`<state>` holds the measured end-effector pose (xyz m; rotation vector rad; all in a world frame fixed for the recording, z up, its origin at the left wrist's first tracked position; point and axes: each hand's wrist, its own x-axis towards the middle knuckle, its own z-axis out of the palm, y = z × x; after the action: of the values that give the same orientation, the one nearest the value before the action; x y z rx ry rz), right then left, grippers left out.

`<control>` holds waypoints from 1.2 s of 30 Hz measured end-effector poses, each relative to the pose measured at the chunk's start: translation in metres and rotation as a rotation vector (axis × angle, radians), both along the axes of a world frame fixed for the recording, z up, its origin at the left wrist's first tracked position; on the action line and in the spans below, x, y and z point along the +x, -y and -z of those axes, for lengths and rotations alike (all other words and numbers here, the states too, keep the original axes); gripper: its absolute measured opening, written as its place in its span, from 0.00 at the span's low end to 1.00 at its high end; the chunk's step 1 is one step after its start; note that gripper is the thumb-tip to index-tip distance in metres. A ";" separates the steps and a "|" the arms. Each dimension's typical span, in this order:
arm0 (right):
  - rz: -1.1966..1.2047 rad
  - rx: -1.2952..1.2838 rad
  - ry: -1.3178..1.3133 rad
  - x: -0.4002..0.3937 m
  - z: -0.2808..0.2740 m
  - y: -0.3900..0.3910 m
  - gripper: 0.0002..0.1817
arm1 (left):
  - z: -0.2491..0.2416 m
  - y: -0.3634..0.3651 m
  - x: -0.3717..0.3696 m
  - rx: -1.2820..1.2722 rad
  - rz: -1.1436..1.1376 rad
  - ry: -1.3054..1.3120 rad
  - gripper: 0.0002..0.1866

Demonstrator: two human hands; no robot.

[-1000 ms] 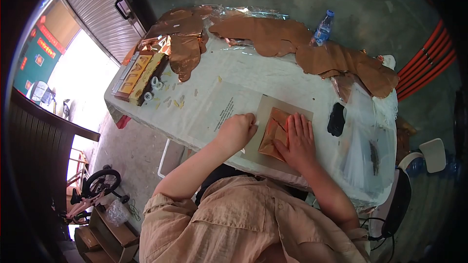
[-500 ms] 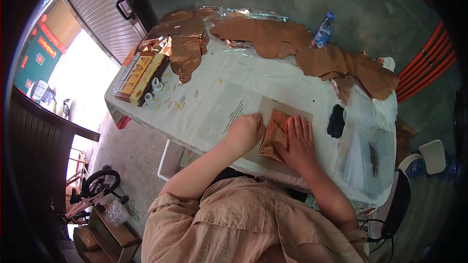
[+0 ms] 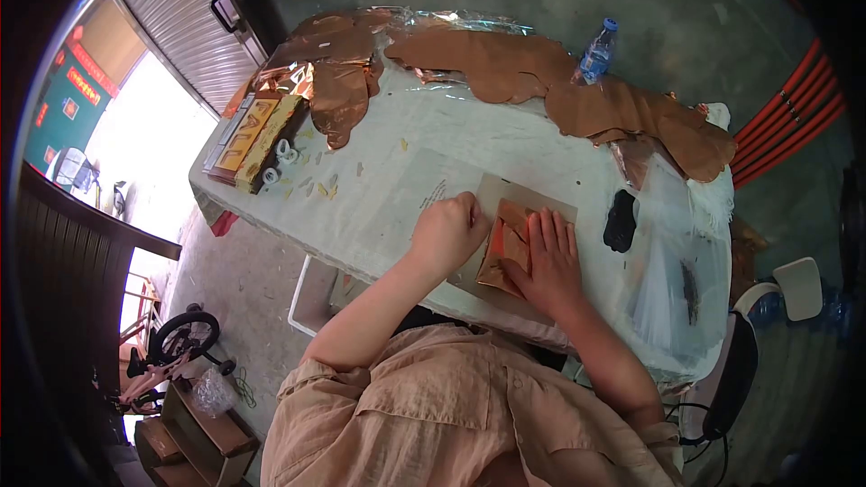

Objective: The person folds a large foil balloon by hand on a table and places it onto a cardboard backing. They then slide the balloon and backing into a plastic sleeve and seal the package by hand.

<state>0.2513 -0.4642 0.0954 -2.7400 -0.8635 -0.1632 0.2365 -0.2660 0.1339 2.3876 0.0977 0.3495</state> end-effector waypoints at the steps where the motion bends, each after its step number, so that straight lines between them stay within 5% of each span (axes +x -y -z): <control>1: 0.002 -0.001 0.000 0.000 0.001 0.000 0.46 | 0.001 0.001 0.000 -0.001 0.002 0.000 0.09; 6: 0.009 0.013 0.023 -0.001 0.003 0.000 0.46 | 0.014 0.016 -0.009 0.262 0.123 0.001 0.10; 15: 0.025 0.000 -0.021 0.000 0.000 -0.002 0.47 | -0.006 -0.008 -0.027 0.148 0.277 -0.272 0.06; 19: 0.017 -0.003 -0.021 0.000 0.001 -0.001 0.46 | -0.001 -0.017 -0.025 0.225 0.367 -0.109 0.06; 21: 0.013 -0.004 0.003 0.000 0.004 -0.001 0.46 | 0.006 -0.025 -0.021 0.150 0.525 0.059 0.09; 28: 0.012 -0.034 -0.013 0.000 0.002 -0.001 0.46 | 0.012 -0.027 -0.022 0.217 0.659 -0.053 0.26; 36: -0.089 0.004 -0.254 0.007 -0.014 0.018 0.66 | 0.010 -0.030 -0.018 0.316 0.690 -0.047 0.28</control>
<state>0.2586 -0.4817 0.1096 -2.6356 -0.9081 0.1956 0.2181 -0.2361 0.1241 2.5528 -0.7937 -0.0258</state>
